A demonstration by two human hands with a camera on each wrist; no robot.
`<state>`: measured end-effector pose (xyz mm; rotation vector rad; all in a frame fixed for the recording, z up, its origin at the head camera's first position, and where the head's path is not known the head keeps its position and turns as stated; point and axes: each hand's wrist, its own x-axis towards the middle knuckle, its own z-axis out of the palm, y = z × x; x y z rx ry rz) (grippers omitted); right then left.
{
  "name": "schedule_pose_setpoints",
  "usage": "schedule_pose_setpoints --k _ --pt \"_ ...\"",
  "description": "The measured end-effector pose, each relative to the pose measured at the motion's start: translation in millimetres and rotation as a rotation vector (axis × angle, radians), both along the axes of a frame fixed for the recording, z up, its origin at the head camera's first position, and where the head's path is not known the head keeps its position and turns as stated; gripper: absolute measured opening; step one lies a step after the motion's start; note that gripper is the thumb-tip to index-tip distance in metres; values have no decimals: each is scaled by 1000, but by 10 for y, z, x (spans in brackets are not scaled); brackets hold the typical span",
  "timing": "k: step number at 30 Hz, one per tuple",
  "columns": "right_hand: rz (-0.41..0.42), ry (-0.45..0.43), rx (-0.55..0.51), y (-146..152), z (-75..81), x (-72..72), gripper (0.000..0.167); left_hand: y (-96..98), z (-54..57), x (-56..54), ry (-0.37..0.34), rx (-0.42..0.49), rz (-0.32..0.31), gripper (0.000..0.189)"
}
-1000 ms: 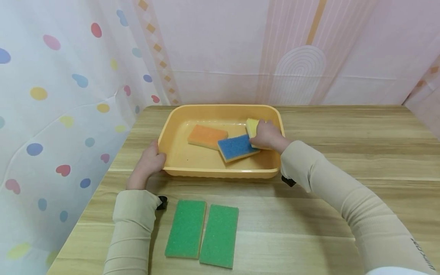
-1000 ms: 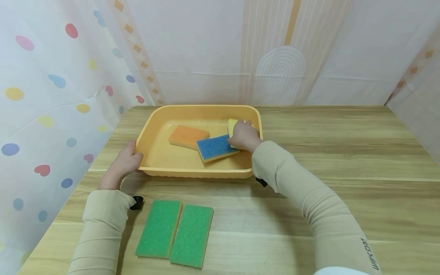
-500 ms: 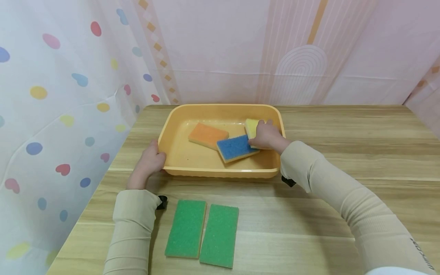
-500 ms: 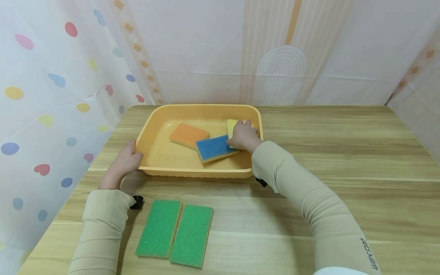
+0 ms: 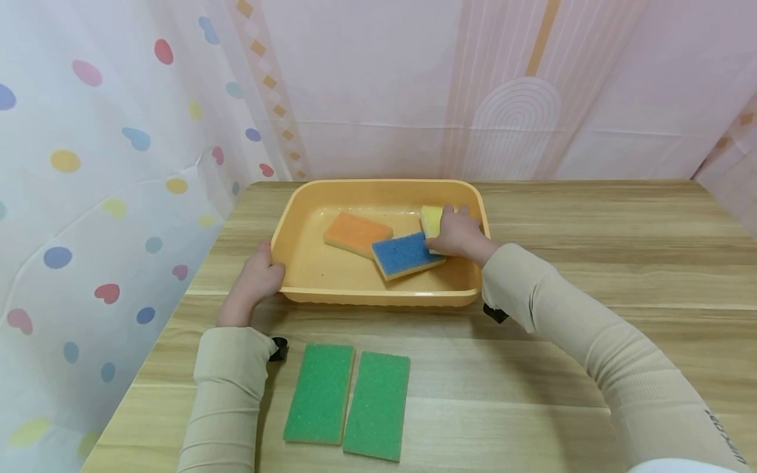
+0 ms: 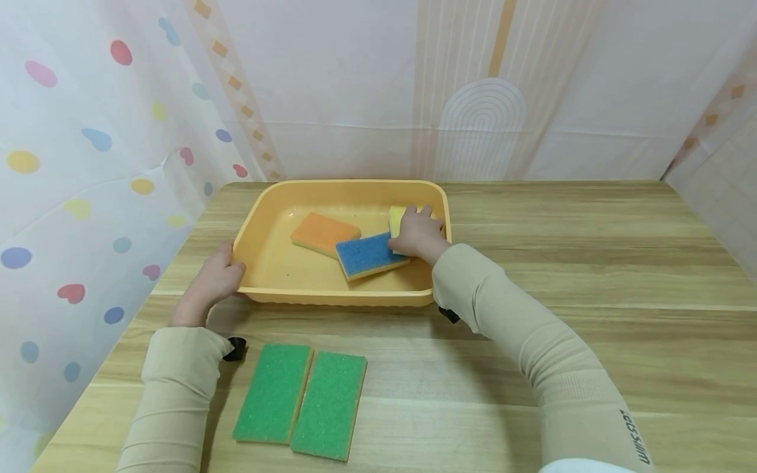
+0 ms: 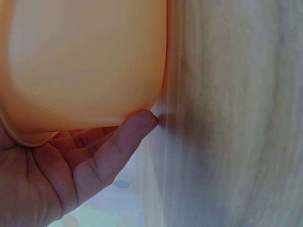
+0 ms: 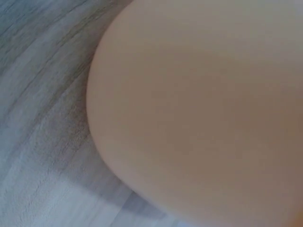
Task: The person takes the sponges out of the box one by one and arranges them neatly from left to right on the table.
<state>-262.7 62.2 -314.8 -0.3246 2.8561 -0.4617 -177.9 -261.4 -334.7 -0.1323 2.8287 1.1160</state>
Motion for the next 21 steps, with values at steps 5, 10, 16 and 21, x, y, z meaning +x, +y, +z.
schedule_pose_setpoints --k 5,10,16,21 --pt "-9 -9 -33 8 -10 8 69 7 -5 -3 -3 10 4 53" --pt "2 0 -70 21 -31 13 55 6 -9 -5 -7 19 5 52" --pt "10 37 -93 2 -37 25 48 0 -8 -14 -5 12 -2 54" --pt "18 69 -89 -17 -27 37 49 -4 -7 -22 -4 10 -7 54"
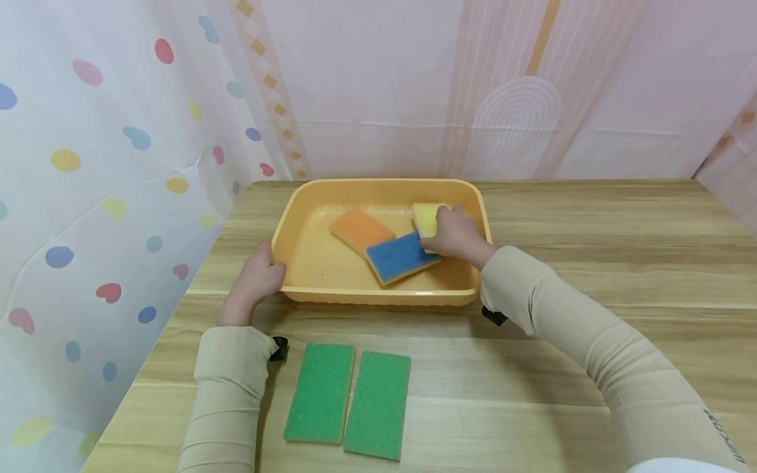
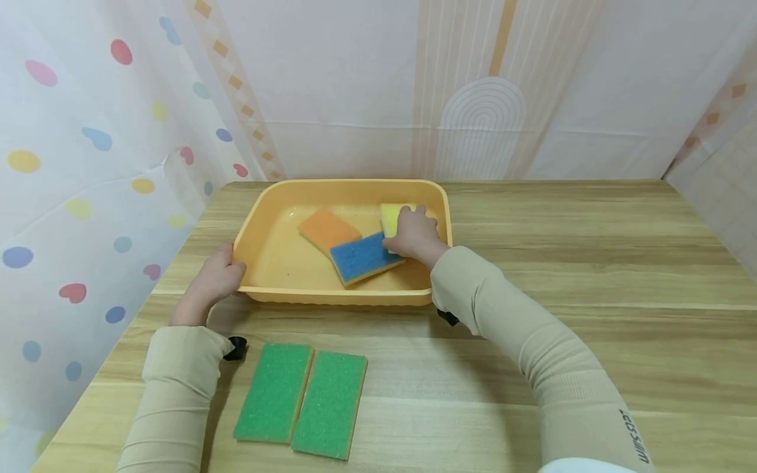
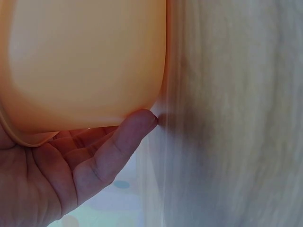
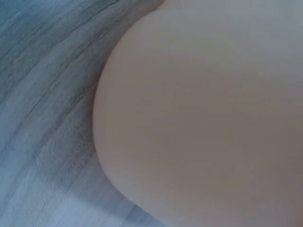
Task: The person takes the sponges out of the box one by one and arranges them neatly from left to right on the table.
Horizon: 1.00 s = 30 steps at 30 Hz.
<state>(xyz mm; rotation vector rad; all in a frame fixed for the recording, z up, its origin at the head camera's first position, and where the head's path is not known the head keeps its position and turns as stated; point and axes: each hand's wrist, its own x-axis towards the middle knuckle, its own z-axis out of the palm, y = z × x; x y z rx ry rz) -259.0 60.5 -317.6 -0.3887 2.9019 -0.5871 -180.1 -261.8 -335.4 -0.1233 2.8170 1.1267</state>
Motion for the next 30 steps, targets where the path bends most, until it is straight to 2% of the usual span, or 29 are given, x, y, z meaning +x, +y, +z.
schedule_pose_setpoints --k 13,30 --pt "6 24 -29 -14 76 48 59 -6 -11 -13 0 11 1 54" --pt "-2 39 -87 -51 188 142 55 -19 -9 -16 -15 23 13 56"
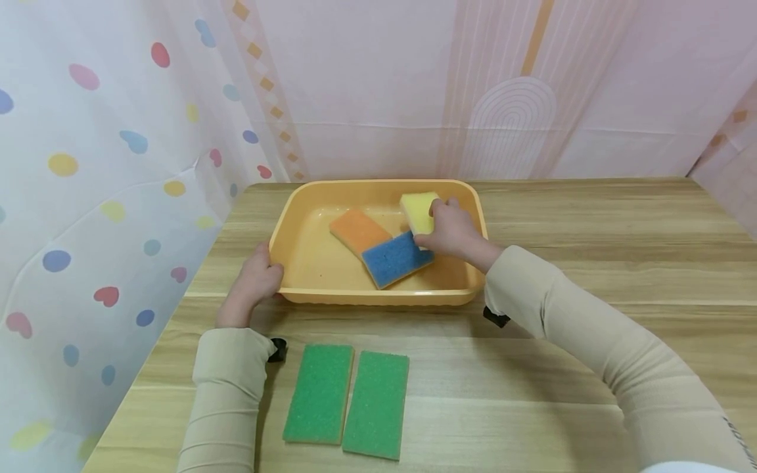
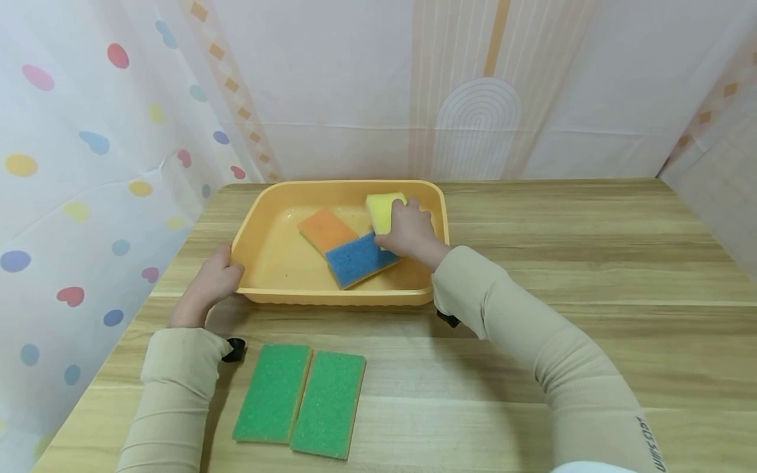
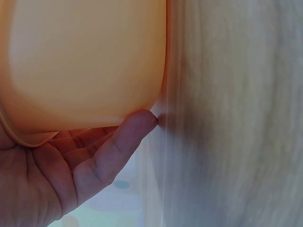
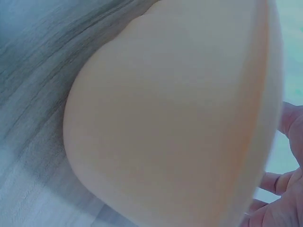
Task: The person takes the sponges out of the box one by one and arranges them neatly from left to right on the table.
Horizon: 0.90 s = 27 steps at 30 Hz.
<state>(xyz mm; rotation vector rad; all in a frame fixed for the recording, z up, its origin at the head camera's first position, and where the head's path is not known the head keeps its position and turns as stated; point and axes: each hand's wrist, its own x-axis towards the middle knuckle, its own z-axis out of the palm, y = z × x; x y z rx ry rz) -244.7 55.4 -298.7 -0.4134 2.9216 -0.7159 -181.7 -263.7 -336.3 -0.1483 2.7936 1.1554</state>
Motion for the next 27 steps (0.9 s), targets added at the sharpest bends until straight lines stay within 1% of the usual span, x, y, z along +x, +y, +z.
schedule_pose_setpoints --k 9,14,23,27 --pt "45 58 -8 15 45 116 52 -12 -5 3 19 -18 -4 54" --pt "60 59 -14 16 80 167 53 -9 -7 1 26 -25 -9 55" --pt "68 55 -47 90 133 273 54 -11 -15 -16 16 -5 -5 54" --pt "75 71 -52 138 150 329 53 -9 -2 -16 18 -7 -9 54"
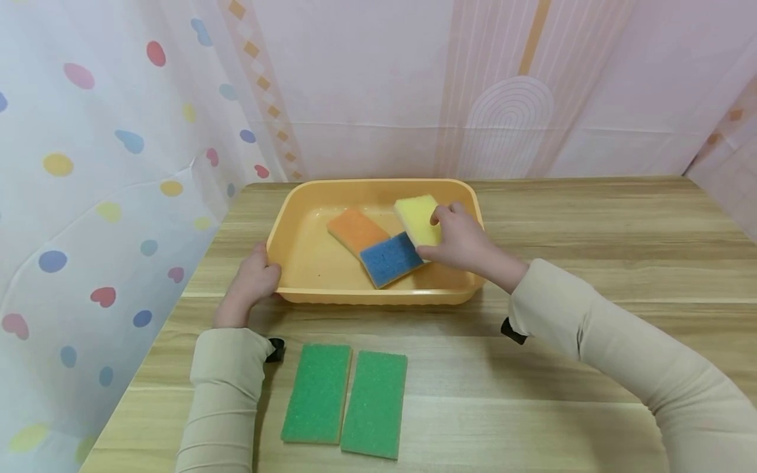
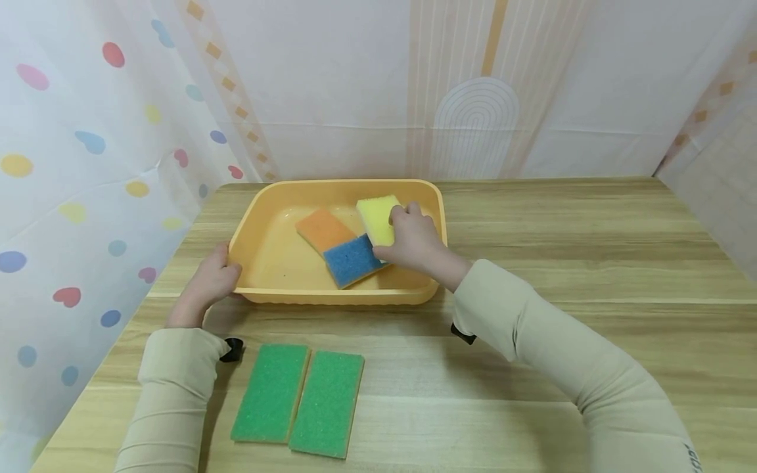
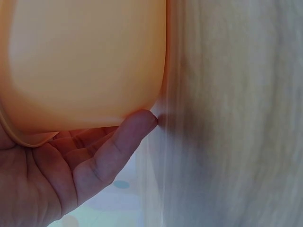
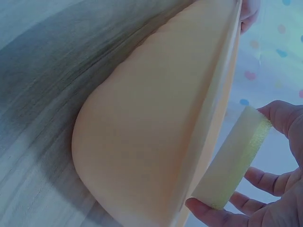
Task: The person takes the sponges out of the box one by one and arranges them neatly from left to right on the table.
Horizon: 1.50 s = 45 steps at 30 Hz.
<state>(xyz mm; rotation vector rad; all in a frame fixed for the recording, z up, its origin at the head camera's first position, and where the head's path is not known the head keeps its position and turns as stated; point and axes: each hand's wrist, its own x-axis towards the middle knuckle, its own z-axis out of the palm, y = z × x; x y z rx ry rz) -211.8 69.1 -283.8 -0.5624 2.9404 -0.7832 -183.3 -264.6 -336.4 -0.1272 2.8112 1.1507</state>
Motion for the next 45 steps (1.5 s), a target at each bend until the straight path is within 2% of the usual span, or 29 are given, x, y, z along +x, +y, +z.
schedule_pose_setpoints --k 6,13,21,30,37,45 --pt "4 31 -15 67 23 104 51 -2 7 -2 -3 -2 -7 55" --pt "-14 53 -55 135 72 291 50 3 15 -4 -5 3 -14 55" --pt "-35 143 -51 159 87 467 51 -6 27 -17 2 -18 -16 54" --pt "-56 165 -53 145 25 569 51 -14 20 -29 -5 -35 -28 55" --pt "-68 181 -76 143 -44 646 50 -8 51 -38 19 -80 -35 56" --pt "-69 219 -76 170 -77 734 51 10 62 -31 -13 -42 -31 53"
